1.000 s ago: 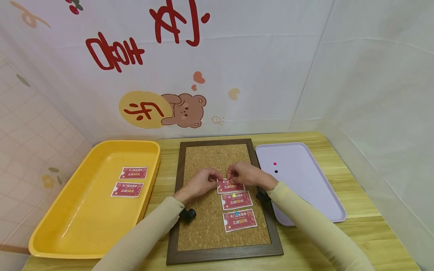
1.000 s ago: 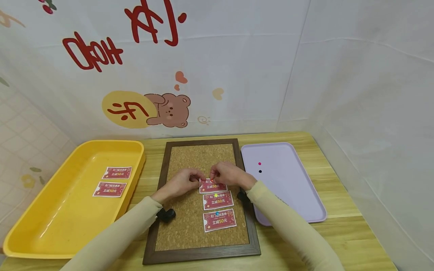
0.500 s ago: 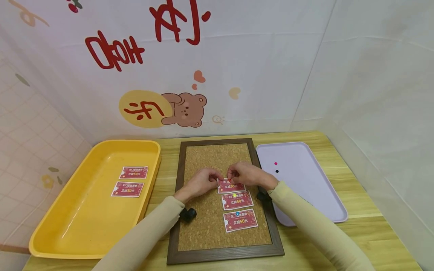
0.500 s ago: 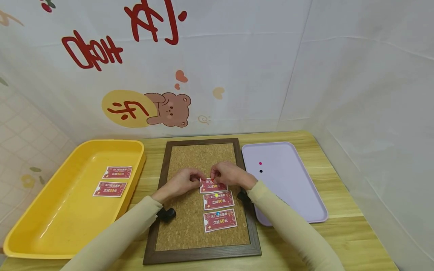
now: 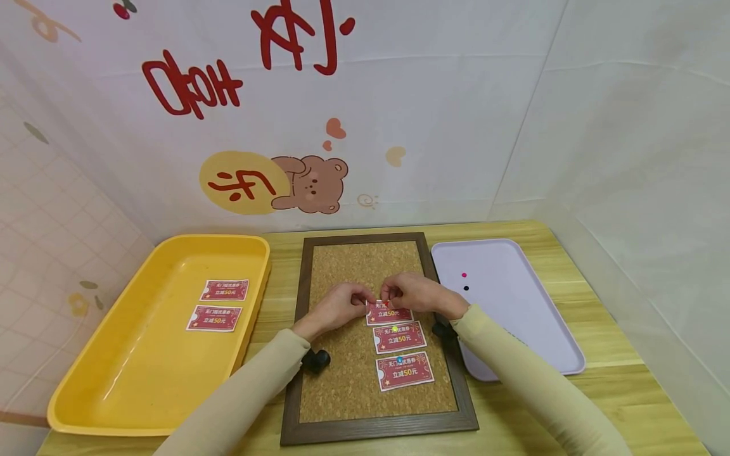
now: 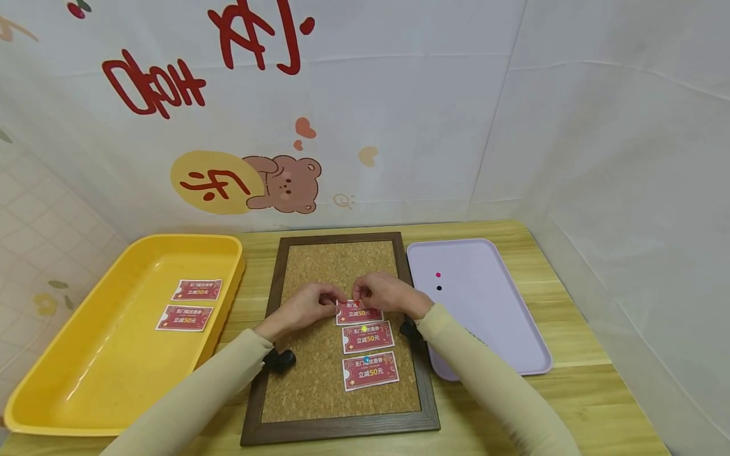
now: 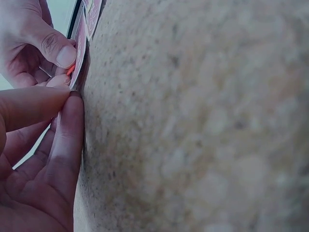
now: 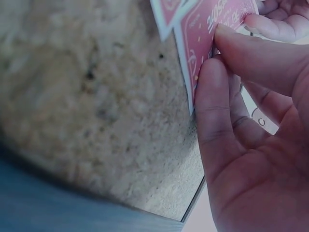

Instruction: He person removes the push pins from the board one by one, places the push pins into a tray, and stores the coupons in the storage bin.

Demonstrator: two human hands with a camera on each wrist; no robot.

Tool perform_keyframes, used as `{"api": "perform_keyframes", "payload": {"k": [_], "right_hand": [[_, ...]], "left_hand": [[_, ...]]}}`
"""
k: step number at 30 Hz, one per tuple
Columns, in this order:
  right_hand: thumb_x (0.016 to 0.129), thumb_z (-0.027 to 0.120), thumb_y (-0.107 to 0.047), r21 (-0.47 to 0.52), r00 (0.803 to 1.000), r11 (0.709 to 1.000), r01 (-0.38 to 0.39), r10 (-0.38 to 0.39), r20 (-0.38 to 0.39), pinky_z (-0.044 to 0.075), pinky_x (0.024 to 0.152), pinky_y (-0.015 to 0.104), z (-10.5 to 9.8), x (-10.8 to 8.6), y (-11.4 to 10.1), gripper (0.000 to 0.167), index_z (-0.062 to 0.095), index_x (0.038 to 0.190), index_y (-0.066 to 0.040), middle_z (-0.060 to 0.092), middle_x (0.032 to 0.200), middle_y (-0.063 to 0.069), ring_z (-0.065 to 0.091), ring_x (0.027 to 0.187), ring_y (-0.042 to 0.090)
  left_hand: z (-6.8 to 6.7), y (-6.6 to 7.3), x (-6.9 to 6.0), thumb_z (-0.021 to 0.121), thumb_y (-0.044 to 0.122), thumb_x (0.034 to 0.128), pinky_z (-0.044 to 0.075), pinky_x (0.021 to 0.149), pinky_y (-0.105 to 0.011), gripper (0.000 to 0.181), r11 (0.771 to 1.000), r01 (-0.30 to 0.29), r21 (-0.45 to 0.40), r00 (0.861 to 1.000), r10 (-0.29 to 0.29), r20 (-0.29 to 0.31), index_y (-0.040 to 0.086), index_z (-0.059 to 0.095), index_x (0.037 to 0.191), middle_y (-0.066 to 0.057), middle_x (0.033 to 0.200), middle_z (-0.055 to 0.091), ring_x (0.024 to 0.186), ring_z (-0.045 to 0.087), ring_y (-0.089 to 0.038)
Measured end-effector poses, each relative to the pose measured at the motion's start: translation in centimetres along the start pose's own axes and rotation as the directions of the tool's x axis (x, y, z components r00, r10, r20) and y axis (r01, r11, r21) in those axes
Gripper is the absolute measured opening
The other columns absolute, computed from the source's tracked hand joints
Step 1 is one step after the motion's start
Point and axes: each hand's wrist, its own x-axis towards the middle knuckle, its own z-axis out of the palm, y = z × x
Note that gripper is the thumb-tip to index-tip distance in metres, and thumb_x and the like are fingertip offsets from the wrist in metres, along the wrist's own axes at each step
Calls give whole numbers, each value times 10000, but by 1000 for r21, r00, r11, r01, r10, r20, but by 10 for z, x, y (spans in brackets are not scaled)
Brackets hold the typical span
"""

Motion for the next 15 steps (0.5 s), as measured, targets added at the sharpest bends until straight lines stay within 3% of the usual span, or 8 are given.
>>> {"api": "perform_keyframes", "payload": {"k": [15], "right_hand": [[946, 705, -18, 17, 1000, 1000, -15, 14, 8, 491, 684, 270, 0, -1, -1, 60, 705, 944, -78, 661, 839, -26, 578, 742, 87]], "left_hand": [[0, 0, -2, 697, 42, 947, 519, 755, -298, 143, 1000, 0, 1, 1000, 0, -1, 67, 760, 1072, -35, 1007, 720, 819, 617, -93]]}}
